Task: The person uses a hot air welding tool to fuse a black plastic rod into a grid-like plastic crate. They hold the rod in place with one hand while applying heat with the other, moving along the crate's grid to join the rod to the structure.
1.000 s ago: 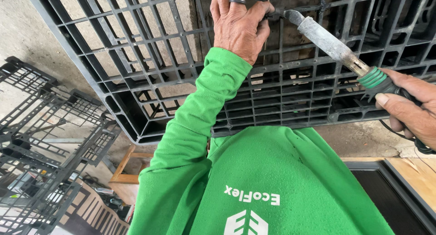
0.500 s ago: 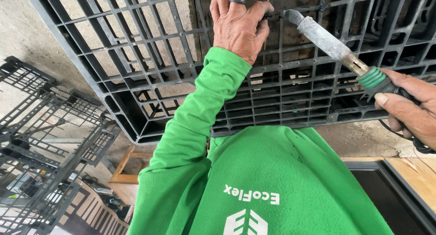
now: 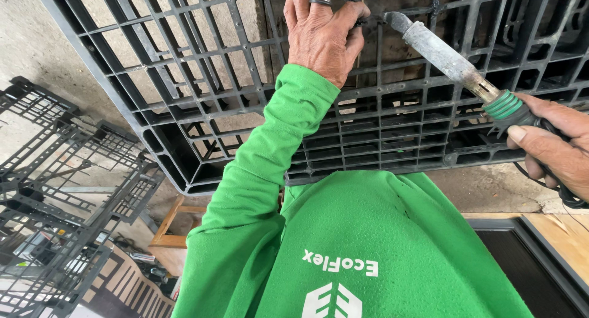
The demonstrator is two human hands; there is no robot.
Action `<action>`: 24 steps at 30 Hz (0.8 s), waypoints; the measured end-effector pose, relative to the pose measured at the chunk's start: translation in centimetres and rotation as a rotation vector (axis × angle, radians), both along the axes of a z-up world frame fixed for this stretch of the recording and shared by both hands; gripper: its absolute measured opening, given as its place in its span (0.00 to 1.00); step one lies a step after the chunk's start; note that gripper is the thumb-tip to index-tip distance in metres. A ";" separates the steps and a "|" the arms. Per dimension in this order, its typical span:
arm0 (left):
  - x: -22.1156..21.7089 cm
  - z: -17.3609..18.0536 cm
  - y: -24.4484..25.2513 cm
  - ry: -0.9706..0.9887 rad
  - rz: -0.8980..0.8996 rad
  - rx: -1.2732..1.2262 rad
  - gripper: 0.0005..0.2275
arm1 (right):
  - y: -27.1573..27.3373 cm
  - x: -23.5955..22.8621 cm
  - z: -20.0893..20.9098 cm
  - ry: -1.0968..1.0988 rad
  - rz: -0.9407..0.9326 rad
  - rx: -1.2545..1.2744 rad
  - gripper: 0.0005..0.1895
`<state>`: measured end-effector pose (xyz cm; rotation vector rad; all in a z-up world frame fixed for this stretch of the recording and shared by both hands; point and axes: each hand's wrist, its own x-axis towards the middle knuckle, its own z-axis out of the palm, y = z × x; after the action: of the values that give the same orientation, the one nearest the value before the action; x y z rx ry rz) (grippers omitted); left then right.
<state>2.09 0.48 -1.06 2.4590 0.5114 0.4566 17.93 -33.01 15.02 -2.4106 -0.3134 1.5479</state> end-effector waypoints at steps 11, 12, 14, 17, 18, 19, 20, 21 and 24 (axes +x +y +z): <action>0.0 0.2 0.0 -0.002 -0.004 -0.010 0.12 | -0.2 -0.1 -0.2 0.007 -0.023 0.002 0.30; 0.1 0.2 0.1 -0.002 -0.004 -0.011 0.12 | -0.2 -0.1 -0.2 0.000 -0.019 -0.005 0.30; 0.0 0.3 0.1 0.002 -0.003 -0.016 0.12 | -0.1 -0.2 -0.1 0.020 -0.051 0.010 0.30; 0.0 0.4 0.1 0.008 -0.010 -0.023 0.12 | 0.2 -0.5 0.2 0.088 -0.135 0.051 0.30; -0.1 0.5 0.1 0.008 -0.008 -0.016 0.11 | 0.3 -0.7 0.4 0.110 -0.144 0.045 0.30; 0.0 0.5 0.1 0.007 -0.008 -0.010 0.11 | 0.4 -1.0 0.5 0.131 -0.156 0.039 0.29; 0.0 0.6 0.0 0.006 -0.008 -0.004 0.11 | 0.5 -1.6 0.7 0.143 -0.238 0.049 0.29; 0.1 0.7 0.1 0.010 -0.008 -0.016 0.11 | 0.6 -2.5 1.0 0.155 -0.318 0.063 0.29; 0.2 0.8 0.1 0.011 -0.010 -0.031 0.10 | 1.2 -4.8 1.6 0.191 -0.511 0.097 0.28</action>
<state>2.29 0.60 -0.26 2.4348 0.5070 0.4279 13.13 -31.82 16.60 -2.0314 0.2432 1.4602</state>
